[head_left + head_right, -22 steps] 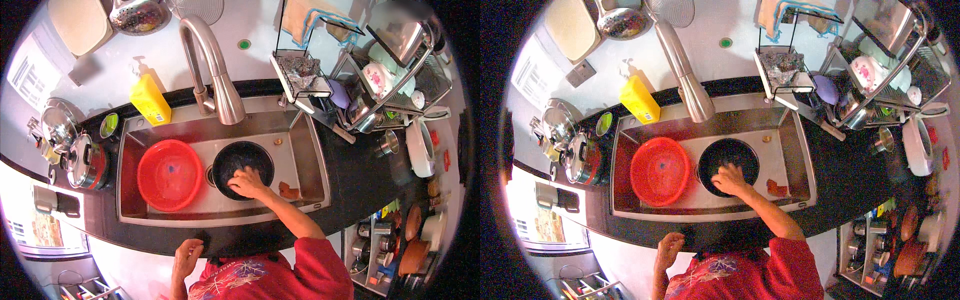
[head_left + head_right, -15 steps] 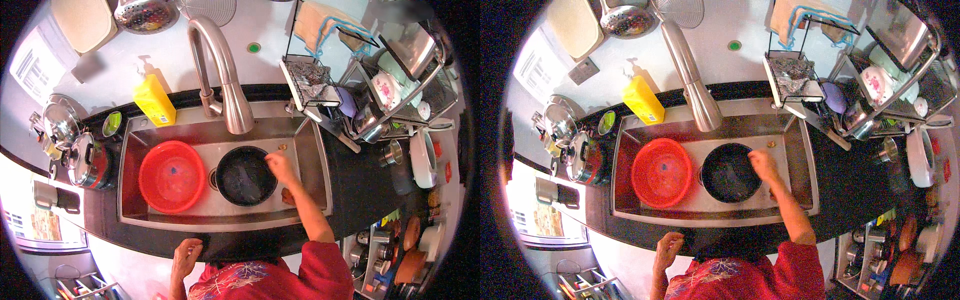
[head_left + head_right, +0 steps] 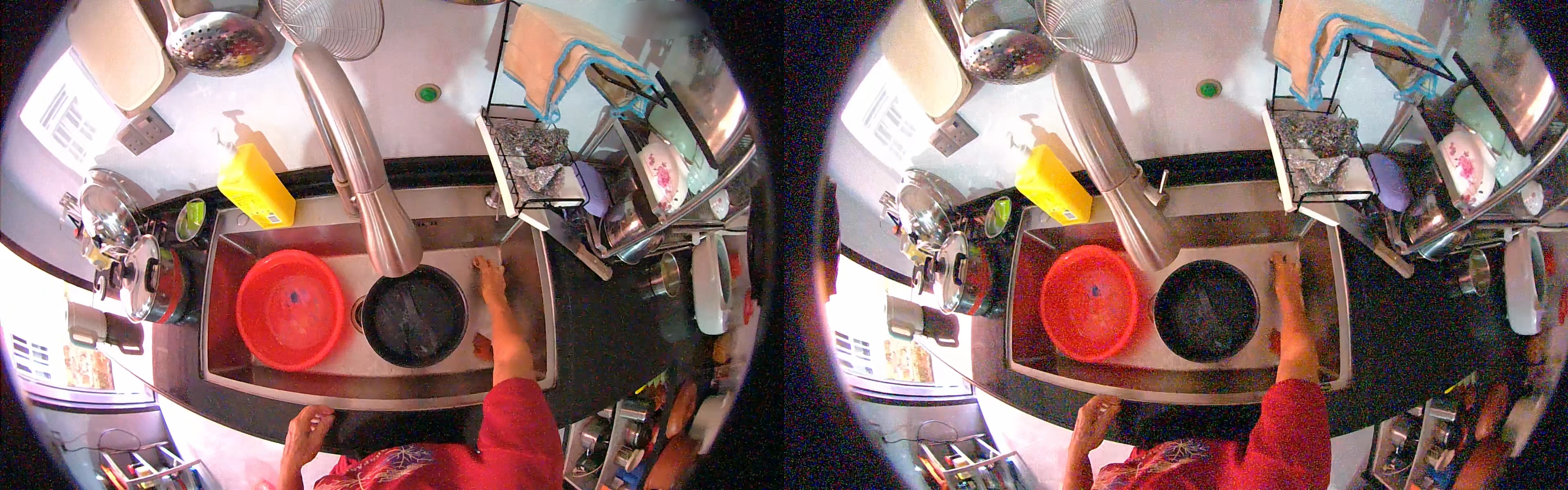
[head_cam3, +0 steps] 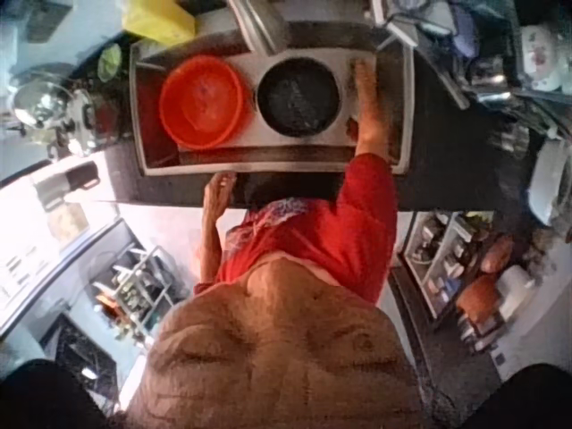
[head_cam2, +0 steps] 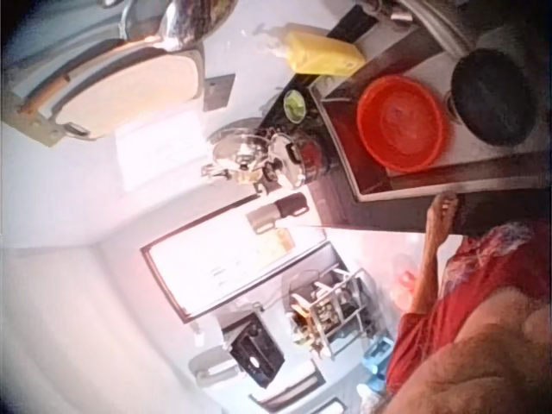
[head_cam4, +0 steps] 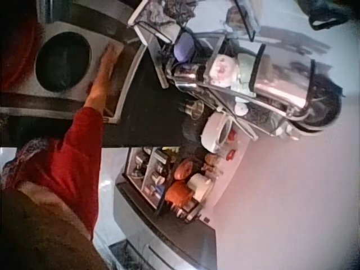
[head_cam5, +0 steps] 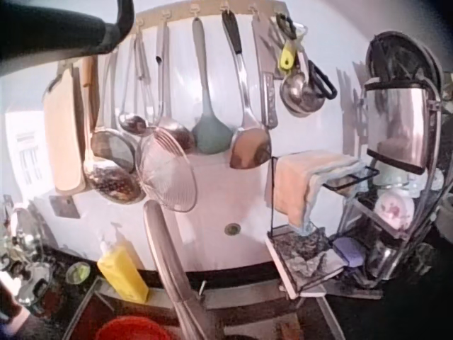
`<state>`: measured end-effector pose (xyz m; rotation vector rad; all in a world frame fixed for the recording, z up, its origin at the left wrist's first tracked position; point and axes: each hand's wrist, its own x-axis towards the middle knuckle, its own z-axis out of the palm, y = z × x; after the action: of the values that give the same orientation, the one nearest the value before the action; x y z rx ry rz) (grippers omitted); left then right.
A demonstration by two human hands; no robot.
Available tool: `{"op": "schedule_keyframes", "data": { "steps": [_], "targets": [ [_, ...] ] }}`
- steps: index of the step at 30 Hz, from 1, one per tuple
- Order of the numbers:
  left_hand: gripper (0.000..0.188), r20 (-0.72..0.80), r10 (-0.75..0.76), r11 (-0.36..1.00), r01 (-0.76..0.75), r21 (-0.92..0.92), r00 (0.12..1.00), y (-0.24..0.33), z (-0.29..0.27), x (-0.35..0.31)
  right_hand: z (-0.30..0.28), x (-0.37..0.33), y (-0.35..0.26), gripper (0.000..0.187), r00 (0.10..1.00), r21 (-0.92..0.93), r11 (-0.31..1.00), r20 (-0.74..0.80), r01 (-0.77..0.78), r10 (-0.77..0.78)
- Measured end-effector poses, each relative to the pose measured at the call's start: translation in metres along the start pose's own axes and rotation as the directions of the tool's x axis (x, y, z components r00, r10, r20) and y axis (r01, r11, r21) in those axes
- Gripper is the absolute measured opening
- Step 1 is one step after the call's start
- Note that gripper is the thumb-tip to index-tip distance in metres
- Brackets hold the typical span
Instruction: The person washes their hands at the kitchen sink, then moves to the stove to pick up a bowl of cooked food. They carry the bowl to the dining area and place it on a table where another person is seated. The person then wipes the table surface and a chair with a cloth.
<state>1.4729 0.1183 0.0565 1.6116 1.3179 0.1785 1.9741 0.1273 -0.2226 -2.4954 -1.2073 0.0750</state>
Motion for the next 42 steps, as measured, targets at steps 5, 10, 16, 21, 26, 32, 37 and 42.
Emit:
{"op": "schedule_keyframes", "data": {
  "steps": [5,10,16,21,26,32,37,42],
  "targets": [
    [0.021,-0.01,-0.001,1.0,0.001,-0.001,1.0,-0.001,0.007,0.003,-0.002,-0.018,-0.019,0.028,0.983,0.036,0.983,0.041,-0.181,0.18],
    [0.019,0.032,0.028,0.999,-0.029,0.017,0.999,0.003,0.009,0.006,-0.028,-0.023,-0.034,0.03,0.997,0.041,0.996,0.005,-0.076,0.075],
    [0.019,0.028,0.023,0.999,-0.023,0.024,0.999,0.005,0.006,0.004,0.009,-0.012,-0.012,0.028,0.965,0.284,0.922,0.064,-0.262,0.255],
    [0.019,0.029,0.046,0.999,-0.047,0.017,0.998,0.0,0.006,0.0,0.002,-0.023,0.005,0.028,0.969,0.357,0.902,0.118,-0.243,0.215],
    [0.024,0.036,0.071,0.997,-0.071,-0.016,0.997,-0.006,0.009,-0.004,-0.027,-0.032,0.007,0.023,0.799,0.803,0.147,0.52,-0.578,0.303],
    [0.019,0.014,0.009,1.0,-0.009,0.001,1.0,-0.003,0.009,-0.007,-0.125,-0.026,-0.06,0.027,0.868,0.837,-0.235,0.489,-0.495,-0.086],
    [0.02,0.031,0.085,0.996,-0.084,-0.032,0.996,-0.007,0.012,-0.005,-0.176,-0.031,-0.09,0.025,0.918,0.885,-0.285,0.299,-0.369,-0.26],
    [0.02,0.023,0.091,0.995,-0.09,-0.047,0.996,-0.007,0.015,-0.009,-0.215,-0.045,-0.115,0.023,0.949,0.894,-0.366,0.164,-0.259,-0.27]
  ]
}}
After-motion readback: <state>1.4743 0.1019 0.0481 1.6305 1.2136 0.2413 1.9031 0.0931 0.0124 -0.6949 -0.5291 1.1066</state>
